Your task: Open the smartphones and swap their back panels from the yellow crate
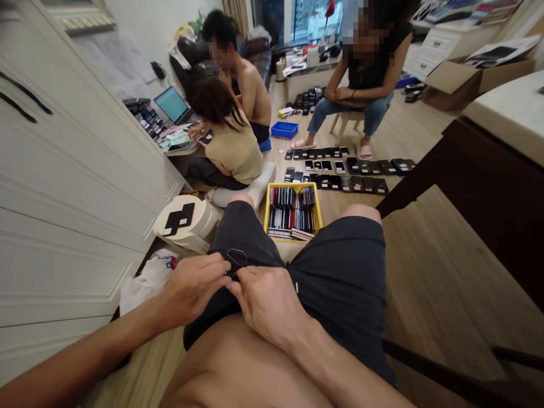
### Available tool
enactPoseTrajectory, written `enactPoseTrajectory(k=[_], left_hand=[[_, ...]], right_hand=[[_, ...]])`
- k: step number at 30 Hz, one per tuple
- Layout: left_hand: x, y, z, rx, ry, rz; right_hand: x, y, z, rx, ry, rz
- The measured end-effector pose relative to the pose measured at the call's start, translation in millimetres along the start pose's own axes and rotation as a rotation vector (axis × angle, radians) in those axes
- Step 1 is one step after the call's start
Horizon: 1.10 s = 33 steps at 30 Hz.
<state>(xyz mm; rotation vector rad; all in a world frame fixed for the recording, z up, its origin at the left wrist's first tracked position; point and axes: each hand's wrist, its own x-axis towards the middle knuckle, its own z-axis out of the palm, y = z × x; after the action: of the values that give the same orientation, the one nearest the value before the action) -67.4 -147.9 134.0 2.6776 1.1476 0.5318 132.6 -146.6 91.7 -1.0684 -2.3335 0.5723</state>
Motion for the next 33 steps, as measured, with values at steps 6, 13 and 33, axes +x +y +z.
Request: enactPoseTrajectory(k=[6, 13, 33], left_hand=[[-9, -21, 15.8, -0.105, 0.083, 0.061], [-15, -43, -9.5, -0.035, -0.139, 0.109], [-36, -43, 22.0, -0.203, -0.025, -0.224]], right_hand=[[4, 7, 14, -0.017, 0.056, -0.051], [5, 16, 14, 0.018, -0.193, 0.01], [4, 35, 19, 0.111, -0.239, 0.165]])
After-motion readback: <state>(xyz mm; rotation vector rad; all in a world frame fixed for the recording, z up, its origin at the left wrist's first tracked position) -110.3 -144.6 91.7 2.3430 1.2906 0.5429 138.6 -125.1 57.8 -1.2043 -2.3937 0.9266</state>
